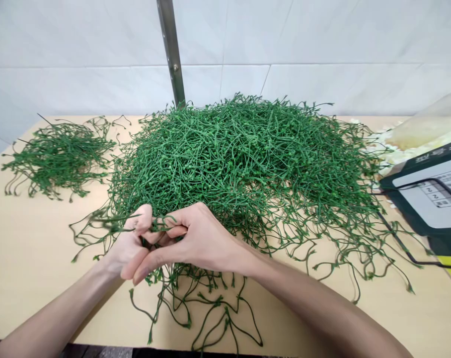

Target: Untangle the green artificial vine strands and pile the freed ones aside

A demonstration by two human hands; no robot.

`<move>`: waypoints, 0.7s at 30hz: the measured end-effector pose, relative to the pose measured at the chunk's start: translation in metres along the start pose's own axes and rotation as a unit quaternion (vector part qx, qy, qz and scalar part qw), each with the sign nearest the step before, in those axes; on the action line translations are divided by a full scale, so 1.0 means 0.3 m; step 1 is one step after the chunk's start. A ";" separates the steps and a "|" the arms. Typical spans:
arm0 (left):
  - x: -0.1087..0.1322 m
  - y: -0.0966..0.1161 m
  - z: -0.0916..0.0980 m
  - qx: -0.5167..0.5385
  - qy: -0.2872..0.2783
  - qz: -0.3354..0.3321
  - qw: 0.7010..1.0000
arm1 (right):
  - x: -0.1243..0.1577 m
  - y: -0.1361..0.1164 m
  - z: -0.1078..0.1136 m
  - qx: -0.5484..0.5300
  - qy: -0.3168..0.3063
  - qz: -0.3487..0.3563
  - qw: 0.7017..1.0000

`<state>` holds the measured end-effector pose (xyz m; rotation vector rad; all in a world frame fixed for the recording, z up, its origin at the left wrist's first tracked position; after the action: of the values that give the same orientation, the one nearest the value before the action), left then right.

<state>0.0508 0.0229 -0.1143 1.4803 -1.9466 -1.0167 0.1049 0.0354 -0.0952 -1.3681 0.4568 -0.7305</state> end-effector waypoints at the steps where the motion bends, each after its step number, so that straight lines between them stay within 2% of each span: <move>1: -0.001 -0.002 -0.003 0.010 0.002 0.004 1.000 | 0.002 0.002 -0.007 -0.019 -0.005 -0.001 1.000; 3: -0.006 -0.001 0.005 0.016 0.017 0.011 1.000 | 0.006 -0.014 -0.009 -0.054 -0.001 0.023 0.998; 5: -0.015 0.028 0.055 0.008 0.080 -0.015 0.997 | 0.018 -0.060 0.048 -0.042 0.076 0.084 0.993; 7: -0.016 0.082 0.114 -0.015 0.158 -0.066 0.985 | 0.044 -0.112 0.129 -0.014 0.175 0.143 0.974; 8: -0.017 0.104 0.126 -0.033 0.175 -0.083 0.981 | 0.055 -0.132 0.163 0.004 0.211 0.156 0.965; 10: -0.028 0.120 0.116 -0.044 0.165 -0.084 0.982 | 0.056 -0.160 0.198 0.053 0.224 0.157 0.960; 14: -0.041 0.089 0.059 -0.030 0.104 -0.042 0.993 | 0.057 -0.212 0.241 0.217 0.239 0.162 0.932; 17: -0.038 0.063 0.073 -0.021 0.127 -0.017 0.992 | 0.059 -0.212 0.275 0.319 0.270 0.135 0.898; 21: -0.035 0.068 0.101 -0.039 0.162 -0.024 0.986 | 0.067 -0.208 0.309 0.386 0.306 0.116 0.863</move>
<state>0.0190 0.0436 -0.1160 1.5460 -1.6332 -0.8033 0.1698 0.0850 -0.0162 -0.2942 0.7102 -1.0007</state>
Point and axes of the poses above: each hand's wrist, its own x-axis away from the middle knuckle, its own z-axis out of the back of the hand, y = z × x, the point moved 10 cm from there along -x, towards the middle knuckle, and after that the axes turned 2 degrees about -z, right-handed, at the moved point
